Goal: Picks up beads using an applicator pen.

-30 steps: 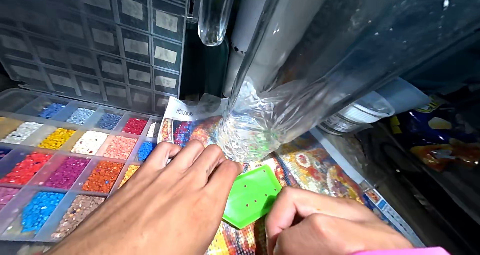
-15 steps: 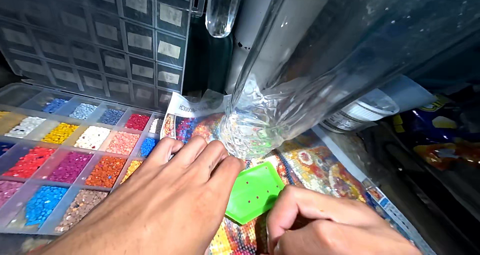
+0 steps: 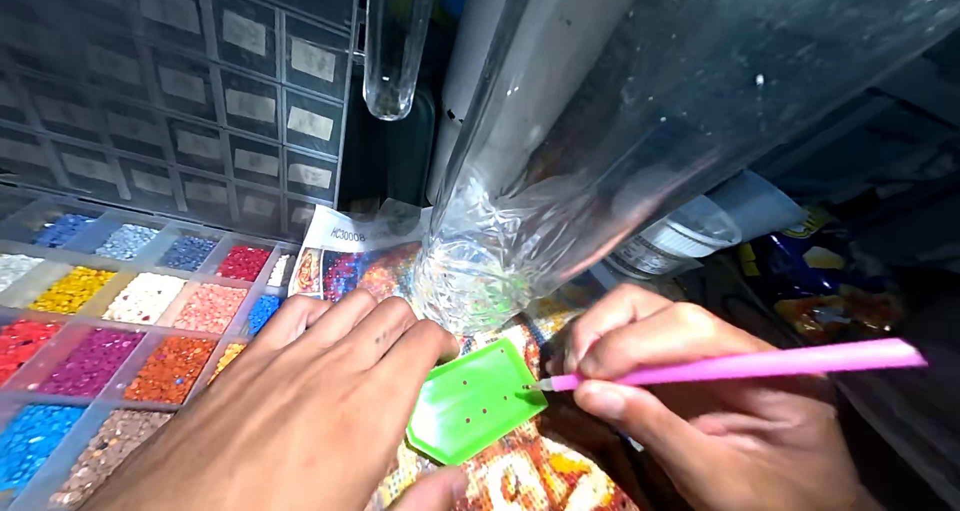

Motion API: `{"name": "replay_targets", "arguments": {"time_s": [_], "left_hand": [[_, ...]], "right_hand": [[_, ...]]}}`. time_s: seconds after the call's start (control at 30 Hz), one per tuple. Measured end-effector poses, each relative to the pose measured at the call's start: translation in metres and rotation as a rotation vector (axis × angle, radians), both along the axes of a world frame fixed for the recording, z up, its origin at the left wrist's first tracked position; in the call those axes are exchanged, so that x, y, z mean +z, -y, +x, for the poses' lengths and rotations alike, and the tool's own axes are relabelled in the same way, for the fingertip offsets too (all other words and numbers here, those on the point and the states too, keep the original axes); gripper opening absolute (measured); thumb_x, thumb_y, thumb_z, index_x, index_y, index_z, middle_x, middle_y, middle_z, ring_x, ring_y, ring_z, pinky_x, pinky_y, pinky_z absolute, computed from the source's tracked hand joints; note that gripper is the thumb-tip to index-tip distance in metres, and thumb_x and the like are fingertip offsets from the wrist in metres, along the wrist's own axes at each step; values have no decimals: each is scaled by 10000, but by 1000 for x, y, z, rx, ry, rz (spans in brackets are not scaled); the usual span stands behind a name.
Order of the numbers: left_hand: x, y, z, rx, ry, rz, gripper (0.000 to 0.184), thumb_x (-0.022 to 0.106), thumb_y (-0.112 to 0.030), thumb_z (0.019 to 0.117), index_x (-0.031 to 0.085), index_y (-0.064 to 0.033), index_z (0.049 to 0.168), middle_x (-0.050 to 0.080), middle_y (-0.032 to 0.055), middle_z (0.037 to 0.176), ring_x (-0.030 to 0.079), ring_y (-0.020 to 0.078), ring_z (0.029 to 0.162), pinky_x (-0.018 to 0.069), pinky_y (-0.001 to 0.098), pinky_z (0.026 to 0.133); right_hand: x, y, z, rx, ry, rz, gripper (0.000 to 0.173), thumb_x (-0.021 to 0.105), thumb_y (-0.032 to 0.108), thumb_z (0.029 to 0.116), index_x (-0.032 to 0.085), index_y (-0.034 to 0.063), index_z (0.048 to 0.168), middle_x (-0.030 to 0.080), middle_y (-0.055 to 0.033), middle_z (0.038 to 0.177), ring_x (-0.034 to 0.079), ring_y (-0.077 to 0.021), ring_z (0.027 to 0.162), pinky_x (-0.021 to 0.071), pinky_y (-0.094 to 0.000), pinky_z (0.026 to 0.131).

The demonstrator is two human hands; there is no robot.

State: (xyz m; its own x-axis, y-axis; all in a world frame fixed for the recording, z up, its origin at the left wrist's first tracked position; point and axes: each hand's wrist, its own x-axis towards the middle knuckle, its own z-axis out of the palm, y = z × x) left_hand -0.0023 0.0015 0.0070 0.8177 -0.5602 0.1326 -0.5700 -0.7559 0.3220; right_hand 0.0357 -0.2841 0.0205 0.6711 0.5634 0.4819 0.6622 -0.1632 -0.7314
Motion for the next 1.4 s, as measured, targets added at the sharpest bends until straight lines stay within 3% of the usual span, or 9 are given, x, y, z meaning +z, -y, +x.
{"name": "replay_targets", "arguments": {"time_s": [0.27,0.47,0.9,1.17,1.4], "left_hand": [[-3,0,1,8,21,-41,567,571,-673,906,634,-249,1278,641,-18,1024,614,202,952,439,477,827],[-6,0,1,-1,54,-73,554,600,-659,896,646,-250,1267,646,-24,1014,608,196,948,429,467,812],[-10,2,2,-8,118,-90,517,591,-646,890,660,-260,1228,626,-60,968,592,161,916,418,438,772],[-9,2,1,0,107,-113,502,601,-631,893,656,-276,1243,639,-69,1014,606,139,944,432,434,787],[-10,2,2,-14,111,-104,507,598,-640,895,666,-273,1238,632,-57,988,594,162,923,418,441,779]], "right_hand": [[-4,-5,-1,74,-11,-40,51,738,102,941,705,66,955,703,-27,923,705,-143,894,627,-291,793],[-5,-11,-3,74,26,-40,49,743,95,935,707,65,950,697,-23,917,693,-121,870,610,-254,751],[-7,-13,-2,118,-25,-69,53,720,98,951,692,55,937,682,-20,905,686,-118,870,609,-256,755],[-4,-14,-4,79,5,-8,49,732,92,944,697,59,954,698,-25,913,699,-126,874,619,-259,758],[-8,-18,-4,55,13,-15,43,734,82,939,709,52,954,700,-29,927,699,-126,877,621,-260,755]]}}
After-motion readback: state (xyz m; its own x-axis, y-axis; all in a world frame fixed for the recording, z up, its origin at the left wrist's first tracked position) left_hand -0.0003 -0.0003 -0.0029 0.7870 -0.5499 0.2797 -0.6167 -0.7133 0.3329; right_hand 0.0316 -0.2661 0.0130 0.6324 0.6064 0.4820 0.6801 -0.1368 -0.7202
